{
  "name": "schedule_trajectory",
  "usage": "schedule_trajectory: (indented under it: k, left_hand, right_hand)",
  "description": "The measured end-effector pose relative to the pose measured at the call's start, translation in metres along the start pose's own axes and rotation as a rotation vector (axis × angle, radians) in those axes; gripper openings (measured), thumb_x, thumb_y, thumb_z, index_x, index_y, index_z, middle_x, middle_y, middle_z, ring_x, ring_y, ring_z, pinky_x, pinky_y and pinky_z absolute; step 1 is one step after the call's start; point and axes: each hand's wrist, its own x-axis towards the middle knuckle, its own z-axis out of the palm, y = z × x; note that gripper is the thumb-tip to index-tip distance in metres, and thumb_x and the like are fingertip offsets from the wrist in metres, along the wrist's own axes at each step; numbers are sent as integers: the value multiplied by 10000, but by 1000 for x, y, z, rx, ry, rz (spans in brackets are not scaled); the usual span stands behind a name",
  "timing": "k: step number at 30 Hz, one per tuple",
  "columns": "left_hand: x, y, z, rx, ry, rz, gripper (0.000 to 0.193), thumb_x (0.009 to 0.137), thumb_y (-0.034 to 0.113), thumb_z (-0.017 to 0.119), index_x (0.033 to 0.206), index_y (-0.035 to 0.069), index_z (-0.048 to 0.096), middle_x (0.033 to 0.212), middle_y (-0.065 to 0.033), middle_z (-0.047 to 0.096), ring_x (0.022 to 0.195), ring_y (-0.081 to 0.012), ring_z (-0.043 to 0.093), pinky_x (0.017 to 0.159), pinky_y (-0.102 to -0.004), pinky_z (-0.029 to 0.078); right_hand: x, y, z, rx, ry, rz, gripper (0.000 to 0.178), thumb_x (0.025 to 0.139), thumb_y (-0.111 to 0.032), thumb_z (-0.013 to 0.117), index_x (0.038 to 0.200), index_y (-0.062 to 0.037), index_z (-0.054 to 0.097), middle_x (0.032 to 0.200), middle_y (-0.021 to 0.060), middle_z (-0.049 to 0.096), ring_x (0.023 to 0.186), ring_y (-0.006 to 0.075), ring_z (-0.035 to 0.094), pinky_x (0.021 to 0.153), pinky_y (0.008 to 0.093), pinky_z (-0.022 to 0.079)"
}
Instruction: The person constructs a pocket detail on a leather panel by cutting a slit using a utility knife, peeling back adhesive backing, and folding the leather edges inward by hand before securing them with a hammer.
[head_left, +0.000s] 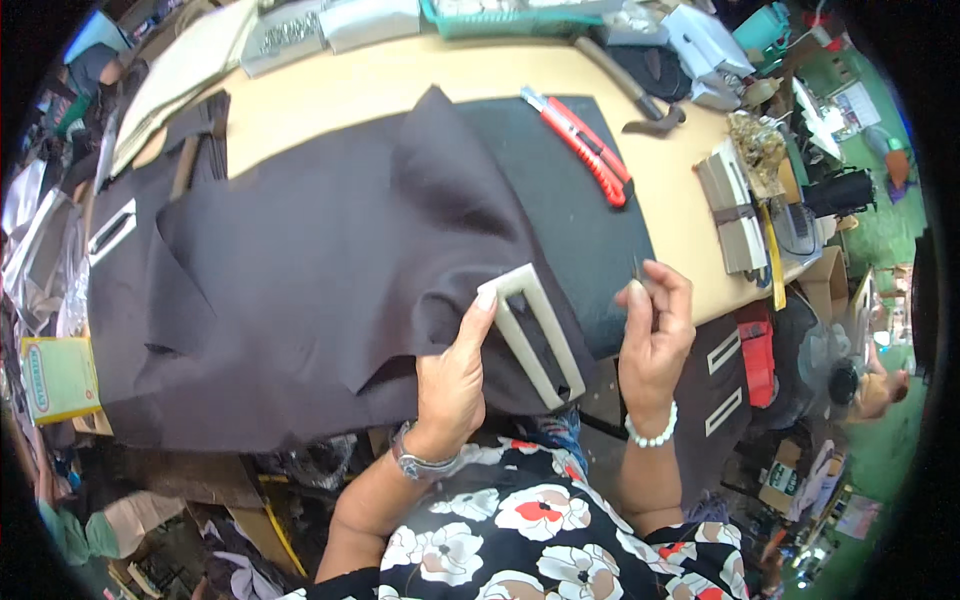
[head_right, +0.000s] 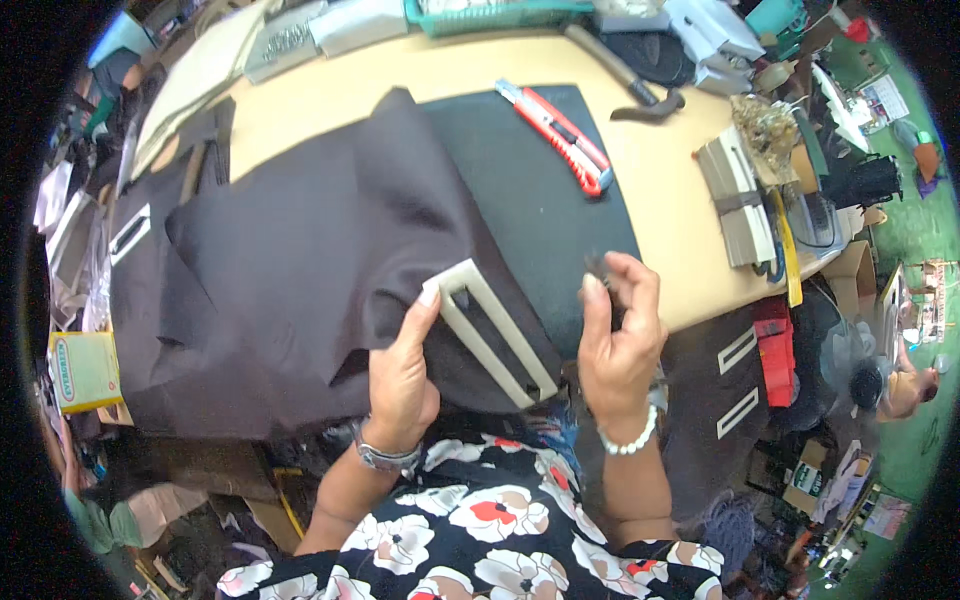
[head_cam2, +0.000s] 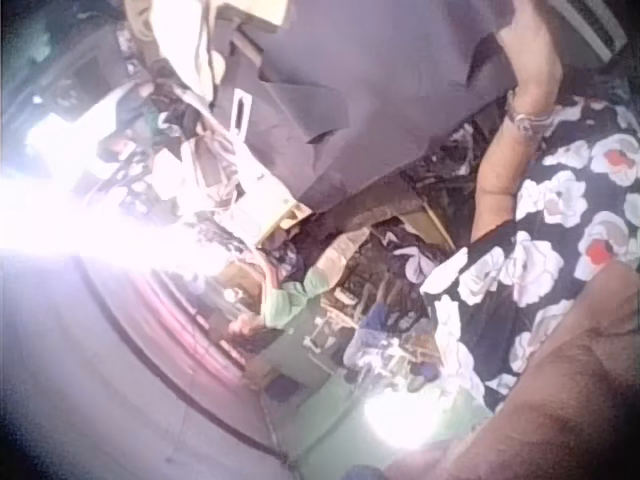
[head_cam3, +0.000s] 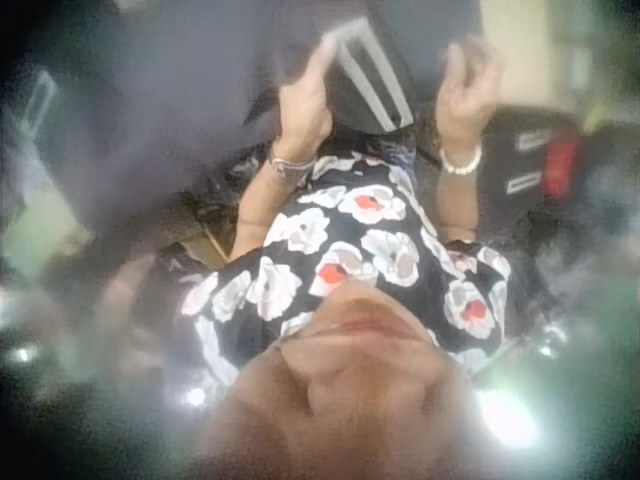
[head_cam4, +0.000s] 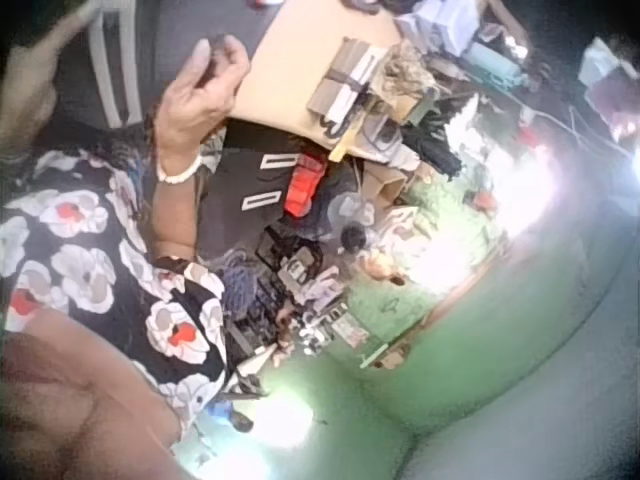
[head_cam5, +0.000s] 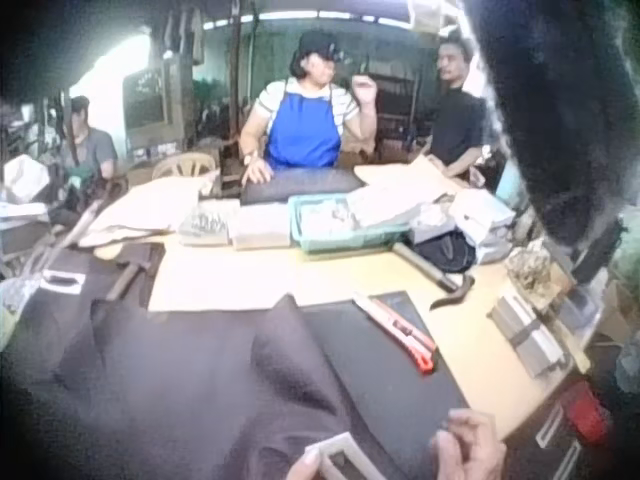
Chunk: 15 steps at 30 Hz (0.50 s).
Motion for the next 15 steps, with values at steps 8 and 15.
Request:
schedule_trajectory:
  k: [8, 15]
  left_hand:
    - [-1, 1, 1, 67, -43, 63, 237, 901, 79, 595, 1118, -8, 559, 1100, -67, 602, 1016, -149, 569, 920, -298, 438]
    - [-4, 5, -6, 212, -138, 141, 189, 895, 71, 606, 1066, -9, 602, 1047, -65, 623, 945, -133, 589, 856, -277, 472]
  right_hand:
    - [31, -6, -7, -385, -187, -468, 269, 741, -137, 692, 985, -29, 660, 1206, 159, 545, 1148, 358, 486, 1003, 454, 341]
    - [24, -30, 9, -289, -456, -950, 275, 709, -136, 681, 981, -99, 669, 1078, 27, 623, 1077, 221, 542, 974, 419, 386]
